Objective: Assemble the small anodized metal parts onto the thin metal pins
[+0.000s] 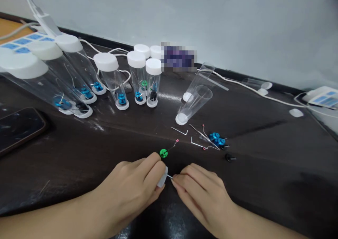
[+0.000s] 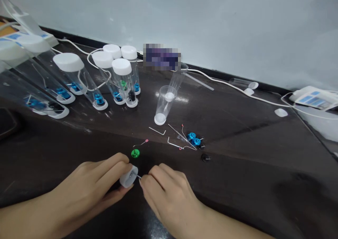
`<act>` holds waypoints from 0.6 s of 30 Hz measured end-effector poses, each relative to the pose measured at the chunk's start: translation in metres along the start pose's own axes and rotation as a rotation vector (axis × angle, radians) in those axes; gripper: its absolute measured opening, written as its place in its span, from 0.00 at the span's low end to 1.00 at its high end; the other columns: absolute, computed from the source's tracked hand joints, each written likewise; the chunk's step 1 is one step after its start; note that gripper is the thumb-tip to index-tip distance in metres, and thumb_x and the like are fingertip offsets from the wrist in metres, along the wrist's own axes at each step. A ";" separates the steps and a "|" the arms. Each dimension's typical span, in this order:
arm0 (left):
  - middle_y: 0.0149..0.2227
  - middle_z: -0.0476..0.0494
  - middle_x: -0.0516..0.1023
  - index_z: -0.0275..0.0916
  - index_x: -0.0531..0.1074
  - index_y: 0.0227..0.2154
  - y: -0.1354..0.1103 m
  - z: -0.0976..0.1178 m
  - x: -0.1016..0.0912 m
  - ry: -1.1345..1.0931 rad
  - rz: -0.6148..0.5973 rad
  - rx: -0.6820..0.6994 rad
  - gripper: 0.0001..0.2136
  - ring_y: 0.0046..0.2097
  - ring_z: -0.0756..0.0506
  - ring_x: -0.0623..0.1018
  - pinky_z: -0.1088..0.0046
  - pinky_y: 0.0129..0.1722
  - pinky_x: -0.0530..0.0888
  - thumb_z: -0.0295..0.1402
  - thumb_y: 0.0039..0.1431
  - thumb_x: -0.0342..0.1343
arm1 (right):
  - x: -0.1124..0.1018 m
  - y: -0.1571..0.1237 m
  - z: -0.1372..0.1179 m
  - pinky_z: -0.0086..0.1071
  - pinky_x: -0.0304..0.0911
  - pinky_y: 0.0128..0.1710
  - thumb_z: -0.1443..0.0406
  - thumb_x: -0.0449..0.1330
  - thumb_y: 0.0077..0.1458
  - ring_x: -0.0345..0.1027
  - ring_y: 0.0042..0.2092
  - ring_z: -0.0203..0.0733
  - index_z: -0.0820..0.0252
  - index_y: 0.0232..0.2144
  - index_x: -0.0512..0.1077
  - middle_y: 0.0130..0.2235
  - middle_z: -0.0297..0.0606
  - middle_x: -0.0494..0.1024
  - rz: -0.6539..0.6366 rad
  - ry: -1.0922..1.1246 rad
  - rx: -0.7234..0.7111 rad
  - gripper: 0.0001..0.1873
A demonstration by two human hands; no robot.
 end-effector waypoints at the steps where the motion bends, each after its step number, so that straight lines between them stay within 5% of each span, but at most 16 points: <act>1: 0.31 0.49 0.69 0.39 0.64 0.33 0.000 -0.001 -0.001 -0.006 0.018 0.002 0.03 0.28 0.49 0.72 0.75 0.22 0.69 0.26 0.59 0.48 | -0.001 0.000 0.000 0.29 0.62 0.27 0.71 0.51 0.61 0.65 0.28 0.37 0.63 0.32 0.72 0.26 0.37 0.70 0.008 -0.009 -0.003 0.11; 10: 0.32 0.50 0.70 0.41 0.66 0.35 0.005 -0.011 -0.010 -0.157 0.138 -0.094 0.03 0.27 0.51 0.71 0.76 0.24 0.70 0.31 0.58 0.52 | -0.004 0.002 0.004 0.30 0.64 0.28 0.70 0.50 0.62 0.66 0.28 0.37 0.62 0.33 0.73 0.26 0.37 0.73 0.028 0.069 0.042 0.11; 18: 0.32 0.51 0.71 0.42 0.67 0.35 0.007 -0.012 -0.011 -0.248 0.117 -0.143 0.06 0.26 0.51 0.69 0.76 0.23 0.68 0.36 0.57 0.54 | -0.001 0.000 0.013 0.29 0.55 0.24 0.71 0.51 0.61 0.60 0.25 0.35 0.61 0.35 0.69 0.24 0.33 0.70 0.008 0.237 0.158 0.07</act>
Point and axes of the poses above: each hand's wrist, its own y-axis towards the middle knuckle, its own x-axis out of the palm, z = x × y, the point moved 6 cm from there along y, towards the middle knuckle
